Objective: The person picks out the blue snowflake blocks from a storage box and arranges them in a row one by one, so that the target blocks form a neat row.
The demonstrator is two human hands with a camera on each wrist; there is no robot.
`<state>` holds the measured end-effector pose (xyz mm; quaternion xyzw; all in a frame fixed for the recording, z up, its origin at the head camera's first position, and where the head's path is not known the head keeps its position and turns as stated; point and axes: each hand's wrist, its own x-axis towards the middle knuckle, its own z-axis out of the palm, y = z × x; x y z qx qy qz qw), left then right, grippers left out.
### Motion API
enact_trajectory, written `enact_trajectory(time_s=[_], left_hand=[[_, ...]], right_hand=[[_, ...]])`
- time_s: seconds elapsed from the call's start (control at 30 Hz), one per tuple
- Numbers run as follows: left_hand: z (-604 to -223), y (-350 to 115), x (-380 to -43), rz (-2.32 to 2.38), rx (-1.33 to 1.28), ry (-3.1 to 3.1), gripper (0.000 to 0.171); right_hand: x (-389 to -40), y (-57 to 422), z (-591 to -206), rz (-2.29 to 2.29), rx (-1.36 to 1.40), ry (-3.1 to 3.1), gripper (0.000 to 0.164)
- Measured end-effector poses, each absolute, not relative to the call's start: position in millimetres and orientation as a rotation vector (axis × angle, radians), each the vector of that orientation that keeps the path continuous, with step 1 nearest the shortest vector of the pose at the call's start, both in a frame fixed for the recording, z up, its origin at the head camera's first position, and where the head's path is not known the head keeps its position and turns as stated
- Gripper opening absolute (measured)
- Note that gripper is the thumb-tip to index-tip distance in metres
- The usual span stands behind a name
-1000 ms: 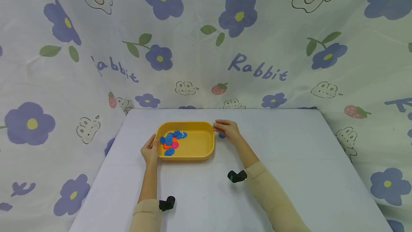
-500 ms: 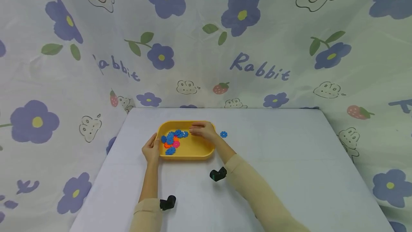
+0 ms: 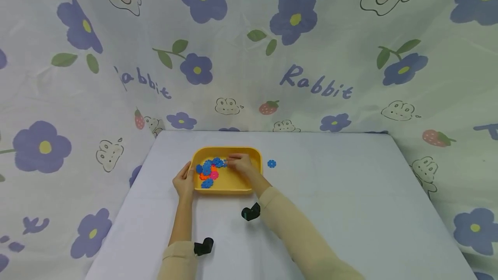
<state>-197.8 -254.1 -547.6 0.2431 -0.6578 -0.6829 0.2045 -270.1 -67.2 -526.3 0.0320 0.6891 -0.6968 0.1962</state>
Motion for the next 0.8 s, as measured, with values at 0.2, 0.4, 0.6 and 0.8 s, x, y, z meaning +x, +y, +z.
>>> enact_trajectory(time_s=[0.2,0.4,0.6,0.8], left_hand=[[-549,-253,-197,-1.896,0.674,-1.830,0.034],[-549,-255,-197,-1.915,0.666,-1.808,0.035],[-550,-254,-199,-1.920,0.678,-1.802,0.035],[-550,-254,-199,-1.929,0.689,-1.786,0.035]], right_hand=[[-288,-79,-570,-2.035,0.138,1.945,0.038],[-318,-93,-624,-2.096,0.095,1.826,0.036],[-281,-92,-559,-1.984,0.206,1.875,0.037],[-271,-93,-548,-1.954,0.193,1.835,0.036]])
